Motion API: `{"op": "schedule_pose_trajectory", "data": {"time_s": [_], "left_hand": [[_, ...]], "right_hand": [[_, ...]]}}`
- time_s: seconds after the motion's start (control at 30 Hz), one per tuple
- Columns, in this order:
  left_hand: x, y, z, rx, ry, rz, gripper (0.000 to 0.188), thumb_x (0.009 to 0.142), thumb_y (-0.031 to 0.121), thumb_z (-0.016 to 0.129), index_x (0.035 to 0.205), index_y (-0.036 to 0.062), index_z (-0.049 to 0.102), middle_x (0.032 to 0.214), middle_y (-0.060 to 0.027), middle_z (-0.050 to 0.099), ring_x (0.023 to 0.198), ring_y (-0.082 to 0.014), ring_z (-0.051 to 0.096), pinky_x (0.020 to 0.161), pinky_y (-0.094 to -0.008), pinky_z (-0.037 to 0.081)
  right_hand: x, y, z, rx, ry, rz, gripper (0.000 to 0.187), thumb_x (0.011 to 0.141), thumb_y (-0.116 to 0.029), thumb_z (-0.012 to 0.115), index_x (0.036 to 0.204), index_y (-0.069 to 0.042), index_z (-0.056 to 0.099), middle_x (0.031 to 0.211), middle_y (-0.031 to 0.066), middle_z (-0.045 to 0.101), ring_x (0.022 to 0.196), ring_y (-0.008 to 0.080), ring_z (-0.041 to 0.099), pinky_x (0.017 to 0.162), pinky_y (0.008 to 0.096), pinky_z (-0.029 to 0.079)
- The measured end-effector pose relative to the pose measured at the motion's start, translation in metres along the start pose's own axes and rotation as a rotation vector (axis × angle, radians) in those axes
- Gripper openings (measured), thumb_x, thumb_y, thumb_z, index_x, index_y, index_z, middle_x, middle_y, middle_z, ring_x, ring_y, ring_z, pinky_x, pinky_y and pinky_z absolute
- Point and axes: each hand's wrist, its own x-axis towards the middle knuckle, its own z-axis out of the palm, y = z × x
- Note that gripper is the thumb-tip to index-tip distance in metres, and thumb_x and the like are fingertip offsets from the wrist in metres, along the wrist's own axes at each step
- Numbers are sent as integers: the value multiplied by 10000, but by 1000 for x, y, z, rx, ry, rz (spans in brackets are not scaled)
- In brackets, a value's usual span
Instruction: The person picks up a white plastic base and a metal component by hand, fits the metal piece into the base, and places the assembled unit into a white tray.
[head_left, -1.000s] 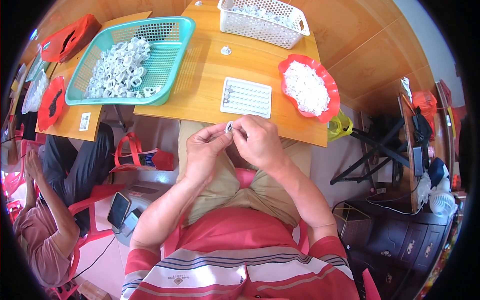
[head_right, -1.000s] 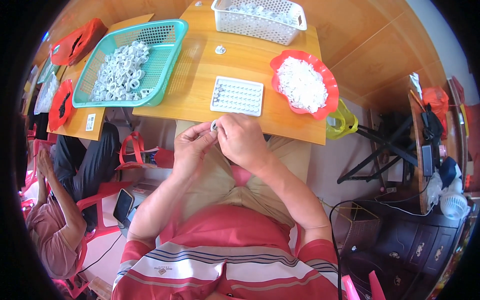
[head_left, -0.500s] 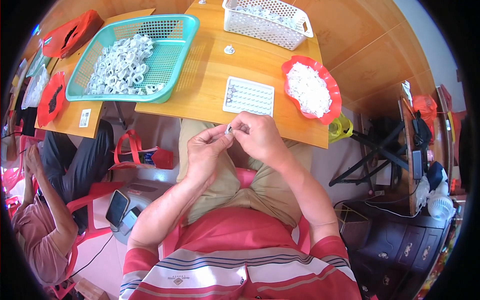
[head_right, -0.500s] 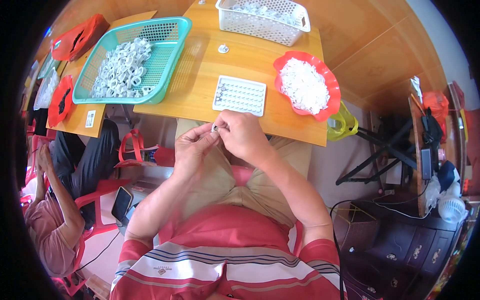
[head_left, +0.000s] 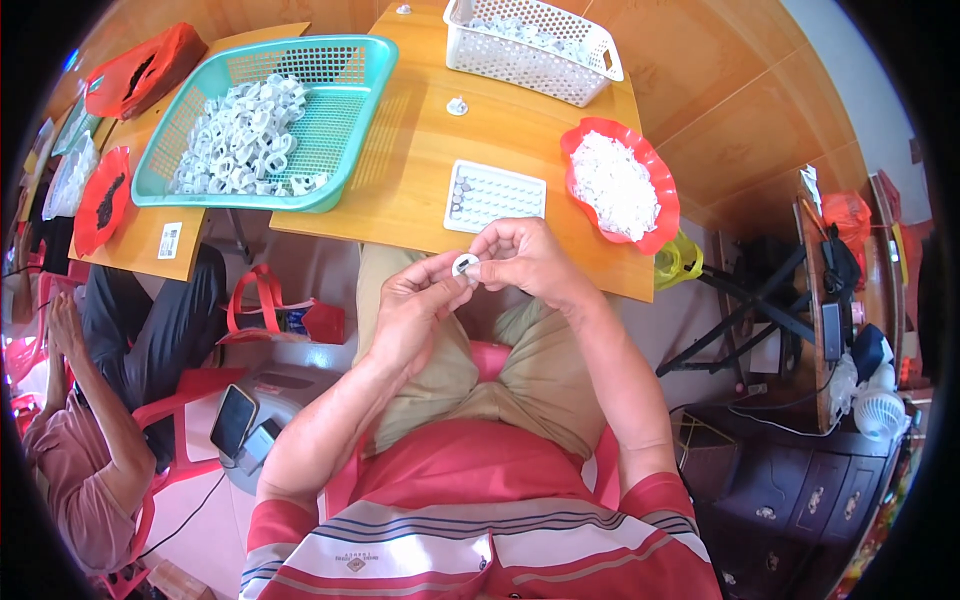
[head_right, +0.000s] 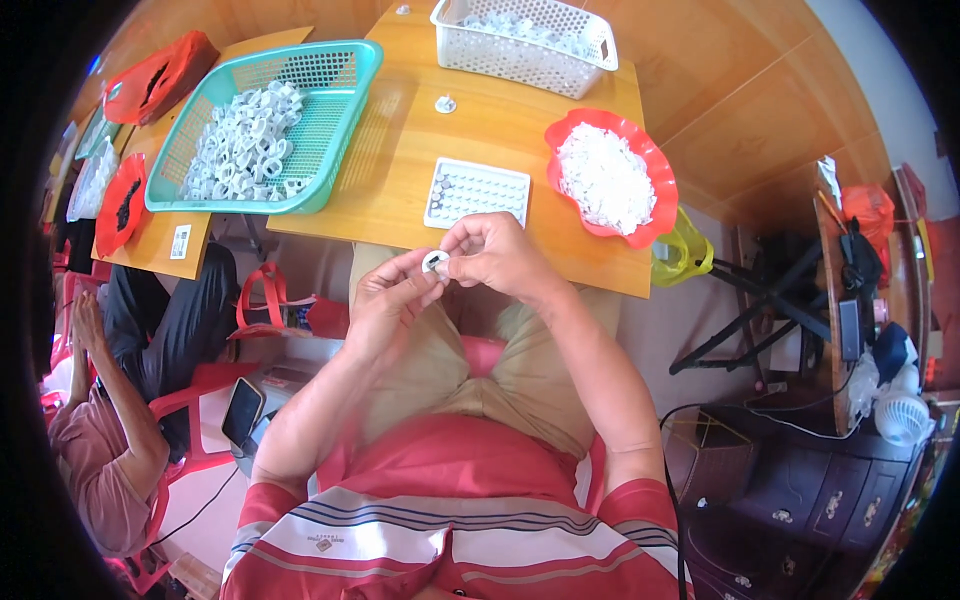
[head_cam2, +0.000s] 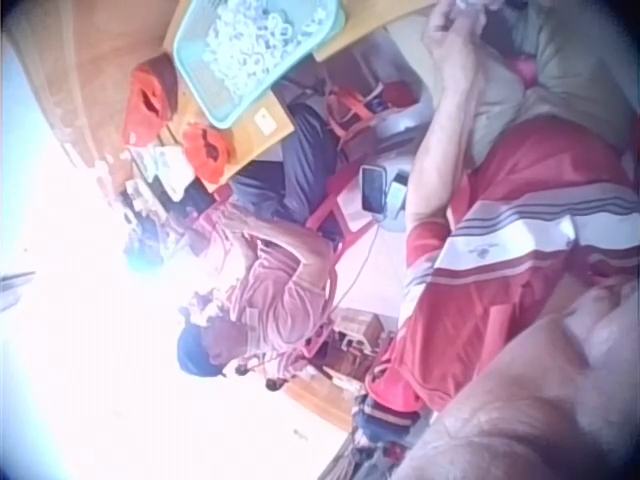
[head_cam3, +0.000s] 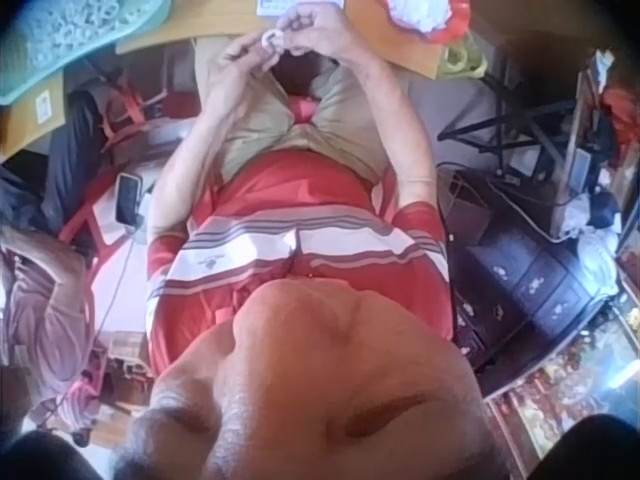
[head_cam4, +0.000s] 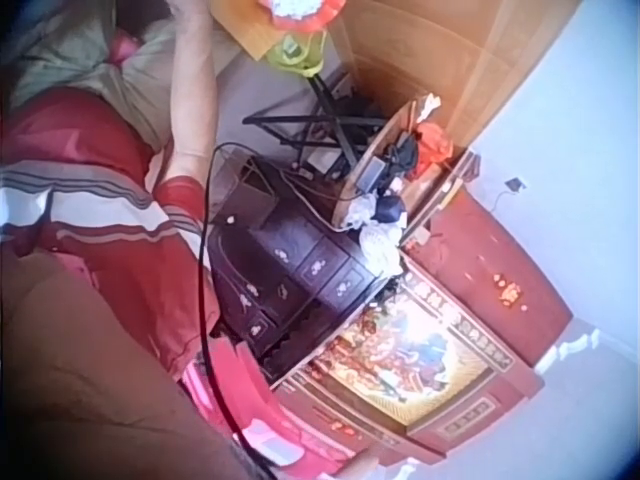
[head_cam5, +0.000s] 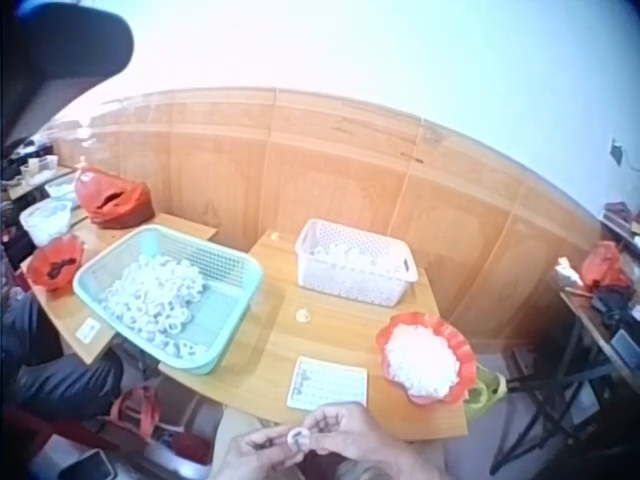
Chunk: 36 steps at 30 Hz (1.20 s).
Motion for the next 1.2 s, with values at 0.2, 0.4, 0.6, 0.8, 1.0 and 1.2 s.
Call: {"op": "schedule_pose_trajectory", "data": {"time_s": [0.2,0.4,0.6,0.8,1.0,1.2], "left_hand": [[1,2,1,-11,28,-39,301,884,-27,621,1184,-30,604,1038,-91,675,933,-163,659,831,-266,550],[1,1,-2,8,41,-41,295,879,-34,621,1173,-42,599,1041,-101,675,931,-168,661,827,-268,553],[3,2,-3,-6,53,-50,290,874,-37,626,1164,-41,605,1041,-105,676,929,-167,662,820,-262,555],[4,2,-3,-17,55,-51,284,873,-37,629,1156,-35,613,1040,-103,678,922,-169,665,812,-259,557],[3,1,-3,-24,63,-53,277,876,-32,628,1152,-36,614,1048,-107,675,928,-172,661,815,-261,554],[5,0,-4,-26,74,-53,260,881,-24,621,1140,-48,606,1065,-112,667,941,-181,657,827,-270,546]], "right_hand": [[31,-16,-17,-533,239,-230,201,810,-52,735,974,48,679,855,58,680,752,118,630,687,270,516],[59,-22,-15,-952,280,-283,277,830,-101,660,1096,-31,690,1052,152,661,964,289,642,864,353,494],[72,-28,-12,-1152,219,-253,236,846,-107,622,1063,-56,699,1073,158,641,1022,345,606,886,424,472],[75,-24,-16,-1145,223,-253,189,835,-86,613,988,-71,724,1030,166,649,970,378,619,858,461,481],[69,-17,-20,-1016,285,-401,191,813,-112,655,967,-9,703,935,157,659,879,333,636,793,394,492],[52,-9,-18,-659,445,-340,167,822,-64,685,962,26,695,895,95,707,736,128,656,658,265,521]]}}
